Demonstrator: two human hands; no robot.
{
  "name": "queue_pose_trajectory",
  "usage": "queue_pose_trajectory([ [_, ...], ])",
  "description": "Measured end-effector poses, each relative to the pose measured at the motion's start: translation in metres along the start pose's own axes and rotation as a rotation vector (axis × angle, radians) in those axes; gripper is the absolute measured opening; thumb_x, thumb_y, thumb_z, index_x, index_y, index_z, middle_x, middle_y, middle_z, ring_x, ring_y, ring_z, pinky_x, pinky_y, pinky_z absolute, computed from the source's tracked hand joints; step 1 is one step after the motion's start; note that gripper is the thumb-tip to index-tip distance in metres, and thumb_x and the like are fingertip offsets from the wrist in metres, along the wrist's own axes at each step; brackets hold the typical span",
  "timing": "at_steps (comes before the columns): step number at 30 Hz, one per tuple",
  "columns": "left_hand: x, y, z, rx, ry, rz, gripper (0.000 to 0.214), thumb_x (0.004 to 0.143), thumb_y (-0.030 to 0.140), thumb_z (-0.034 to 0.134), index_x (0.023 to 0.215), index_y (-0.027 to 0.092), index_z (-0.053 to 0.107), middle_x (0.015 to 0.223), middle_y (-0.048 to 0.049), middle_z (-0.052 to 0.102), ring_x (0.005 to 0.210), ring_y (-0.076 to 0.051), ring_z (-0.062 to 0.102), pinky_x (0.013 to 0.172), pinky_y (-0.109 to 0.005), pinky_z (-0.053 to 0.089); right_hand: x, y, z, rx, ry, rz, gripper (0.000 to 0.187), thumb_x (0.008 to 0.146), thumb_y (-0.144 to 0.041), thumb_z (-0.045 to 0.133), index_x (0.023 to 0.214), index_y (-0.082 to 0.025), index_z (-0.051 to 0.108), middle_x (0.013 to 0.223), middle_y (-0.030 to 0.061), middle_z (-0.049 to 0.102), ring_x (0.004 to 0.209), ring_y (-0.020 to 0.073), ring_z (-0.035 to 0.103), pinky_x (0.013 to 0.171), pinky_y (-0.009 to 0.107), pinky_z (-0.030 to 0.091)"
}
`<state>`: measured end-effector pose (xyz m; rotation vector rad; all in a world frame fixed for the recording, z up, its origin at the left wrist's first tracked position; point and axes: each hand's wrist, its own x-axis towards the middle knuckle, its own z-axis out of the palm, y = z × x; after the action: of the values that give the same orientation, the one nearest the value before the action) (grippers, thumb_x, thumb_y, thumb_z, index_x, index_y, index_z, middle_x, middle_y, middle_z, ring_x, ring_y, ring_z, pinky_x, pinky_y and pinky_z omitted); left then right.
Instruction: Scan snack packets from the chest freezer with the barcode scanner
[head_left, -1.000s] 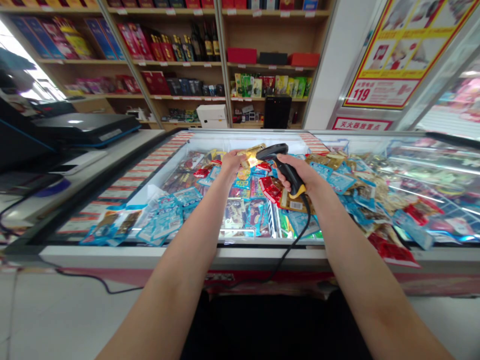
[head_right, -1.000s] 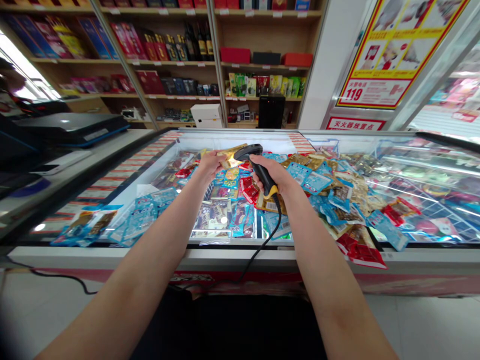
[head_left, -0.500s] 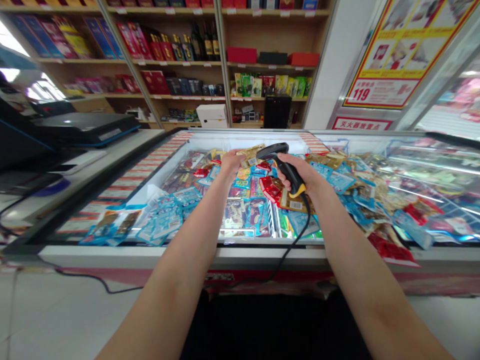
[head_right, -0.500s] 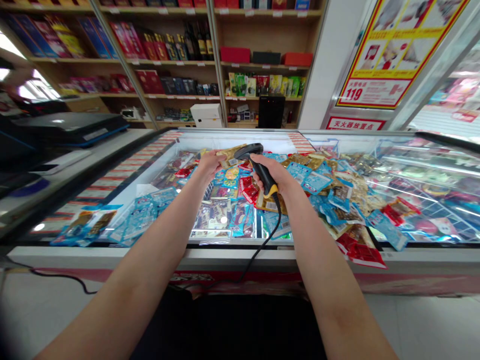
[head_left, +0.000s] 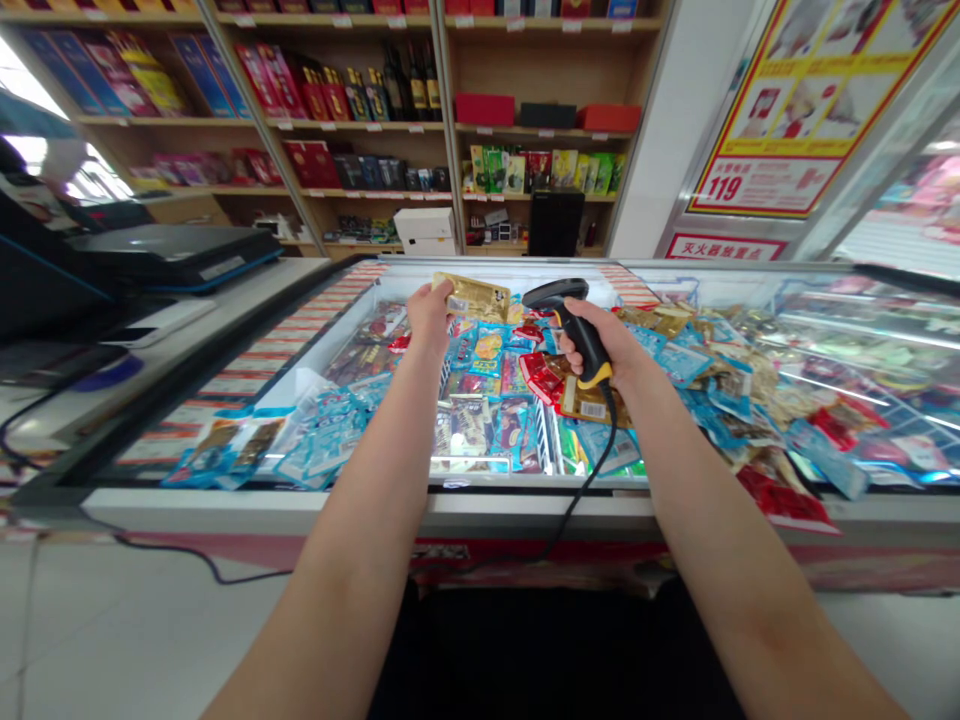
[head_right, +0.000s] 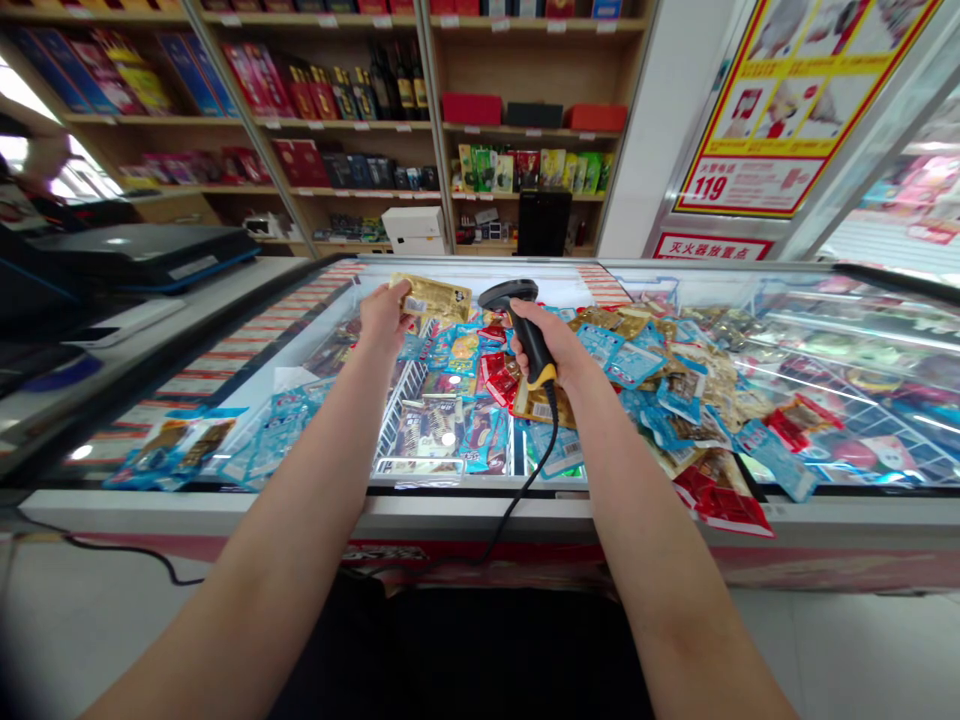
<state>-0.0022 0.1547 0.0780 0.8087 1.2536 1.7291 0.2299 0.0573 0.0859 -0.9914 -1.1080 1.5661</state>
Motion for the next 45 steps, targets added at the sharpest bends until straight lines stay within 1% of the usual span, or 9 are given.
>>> queue_pose_trajectory([
  [6, 0.026, 0.015, -0.029, -0.094, 0.242, 0.080, 0.013, 0.072, 0.020, 0.067, 0.080, 0.020, 0.057, 0.073, 0.0019, 0.063, 0.081, -0.017, 0.067, 0.072, -0.028, 0.056, 0.001, 0.001, -0.001, -0.004, -0.003, 0.000, 0.030, 0.095, -0.047, 0.058, 0.088, -0.018, 0.058, 0.052, -0.0009, 0.058, 0.036, 0.0108, 0.049, 0.034, 0.020, 0.043],
  [11, 0.047, 0.007, -0.046, 0.128, 0.371, 0.142, 0.025, 0.070, 0.015, 0.064, 0.094, 0.018, 0.059, 0.091, -0.0028, 0.067, 0.091, -0.019, 0.067, 0.083, -0.032, 0.057, 0.002, 0.001, -0.002, -0.022, -0.002, -0.008, 0.030, 0.093, -0.048, 0.060, 0.088, -0.019, 0.058, 0.052, -0.0011, 0.058, 0.036, 0.0111, 0.049, 0.034, 0.021, 0.043],
  [14, 0.045, 0.004, -0.051, 0.307, 0.415, 0.148, 0.034, 0.068, 0.009, 0.062, 0.101, 0.017, 0.057, 0.104, -0.0057, 0.067, 0.100, -0.021, 0.066, 0.093, -0.037, 0.054, 0.002, 0.001, -0.002, -0.019, 0.008, 0.001, 0.030, 0.094, -0.048, 0.059, 0.089, -0.018, 0.058, 0.052, -0.0011, 0.058, 0.036, 0.0110, 0.049, 0.034, 0.021, 0.042],
  [20, 0.024, 0.009, -0.047, 0.598, 0.582, 0.218, 0.047, 0.071, 0.008, 0.062, 0.115, 0.020, 0.055, 0.142, -0.0184, 0.050, 0.136, -0.038, 0.044, 0.110, -0.063, 0.036, 0.002, 0.000, -0.002, -0.006, 0.005, -0.007, 0.029, 0.096, -0.045, 0.056, 0.088, -0.018, 0.058, 0.051, -0.0008, 0.058, 0.035, 0.0112, 0.049, 0.033, 0.021, 0.043],
  [25, 0.016, -0.004, -0.023, 0.665, 0.237, 0.423, 0.033, 0.077, 0.017, 0.059, 0.109, 0.019, 0.063, 0.120, -0.0104, 0.067, 0.118, -0.025, 0.060, 0.107, -0.040, 0.043, 0.001, -0.001, 0.000, -0.008, 0.034, 0.000, 0.030, 0.095, -0.048, 0.058, 0.085, -0.019, 0.055, 0.051, -0.0013, 0.057, 0.035, 0.0110, 0.049, 0.033, 0.020, 0.042],
  [29, -0.002, -0.025, 0.002, 0.789, -0.075, 0.396, 0.020, 0.080, 0.025, 0.057, 0.093, 0.018, 0.072, 0.097, -0.0079, 0.075, 0.098, -0.023, 0.068, 0.091, -0.032, 0.049, 0.001, -0.002, 0.000, 0.003, 0.044, 0.000, 0.031, 0.095, -0.048, 0.057, 0.084, -0.019, 0.055, 0.050, -0.0011, 0.057, 0.035, 0.0112, 0.049, 0.033, 0.021, 0.042],
  [33, -0.025, -0.044, 0.019, 0.993, -0.293, 0.340, 0.024, 0.085, 0.036, 0.058, 0.086, 0.020, 0.075, 0.093, -0.0089, 0.076, 0.101, -0.027, 0.068, 0.088, -0.032, 0.048, 0.001, -0.003, 0.000, 0.015, 0.068, 0.008, 0.031, 0.095, -0.048, 0.057, 0.083, -0.020, 0.054, 0.050, -0.0013, 0.057, 0.035, 0.0110, 0.049, 0.033, 0.021, 0.042],
  [40, -0.031, -0.074, 0.028, 1.242, -0.234, 0.456, 0.056, 0.086, 0.068, 0.052, 0.099, 0.019, 0.077, 0.130, -0.0179, 0.065, 0.128, -0.038, 0.050, 0.108, -0.052, 0.036, 0.001, -0.004, 0.003, 0.012, 0.079, 0.015, 0.031, 0.096, -0.049, 0.056, 0.087, -0.019, 0.056, 0.050, -0.0019, 0.057, 0.035, 0.0109, 0.049, 0.034, 0.021, 0.042],
  [45, -0.026, -0.071, 0.035, 1.252, -0.270, 0.385, 0.031, 0.083, 0.048, 0.065, 0.092, 0.022, 0.078, 0.121, -0.0152, 0.070, 0.124, -0.036, 0.054, 0.105, -0.049, 0.040, 0.001, -0.004, 0.002, 0.016, 0.085, 0.024, 0.031, 0.096, -0.049, 0.056, 0.088, -0.019, 0.057, 0.050, -0.0017, 0.057, 0.035, 0.0110, 0.049, 0.033, 0.021, 0.042],
])
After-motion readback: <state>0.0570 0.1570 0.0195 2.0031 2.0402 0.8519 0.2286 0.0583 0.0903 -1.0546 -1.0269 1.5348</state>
